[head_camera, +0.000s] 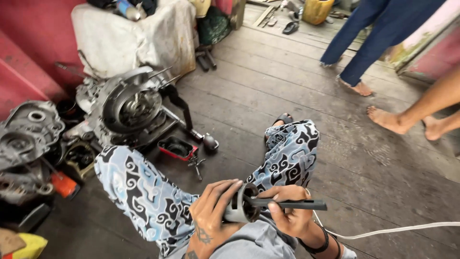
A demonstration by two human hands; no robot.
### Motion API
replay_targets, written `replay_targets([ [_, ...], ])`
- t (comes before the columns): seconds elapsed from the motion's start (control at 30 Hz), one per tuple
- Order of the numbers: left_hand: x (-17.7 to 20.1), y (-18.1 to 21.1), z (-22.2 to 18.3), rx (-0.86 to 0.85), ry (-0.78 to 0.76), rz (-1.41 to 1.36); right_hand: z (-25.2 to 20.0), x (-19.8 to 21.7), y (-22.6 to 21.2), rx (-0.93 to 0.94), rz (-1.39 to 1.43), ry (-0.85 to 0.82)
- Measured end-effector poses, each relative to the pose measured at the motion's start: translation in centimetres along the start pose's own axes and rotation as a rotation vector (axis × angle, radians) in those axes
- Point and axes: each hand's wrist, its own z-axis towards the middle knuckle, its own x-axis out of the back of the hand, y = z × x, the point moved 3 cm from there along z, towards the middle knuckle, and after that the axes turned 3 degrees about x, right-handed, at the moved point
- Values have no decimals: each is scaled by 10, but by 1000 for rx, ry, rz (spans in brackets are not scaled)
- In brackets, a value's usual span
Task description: Cleaning carbon deposits from a motorcycle piston using a manual scraping tool
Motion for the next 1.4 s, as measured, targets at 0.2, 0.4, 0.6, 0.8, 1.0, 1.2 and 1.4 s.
replay_targets([
  [0.2,-5,3,4,39,5,5,12,10,-16,176,10,87],
  [0.4,-12,-4,0,23,120,1,5,8,-4,139,-28,111],
  [0.6,-15,-12,-9,-3,96,36,-6,-3,5,110,-136,67],
  [0.8,-12,-13,-13,22,87,-37,0,0,0,103,53,208],
  [1.0,-18,-17,-11,69,116,-39,-3,0,7,87,92,217],
  [1.2,-20,-12,-7,5,121,-15,-8,-10,10,107,86,126],
  [1.4,-17,-19,-14,84,86,-29,-6,6,1,32,69,255],
])
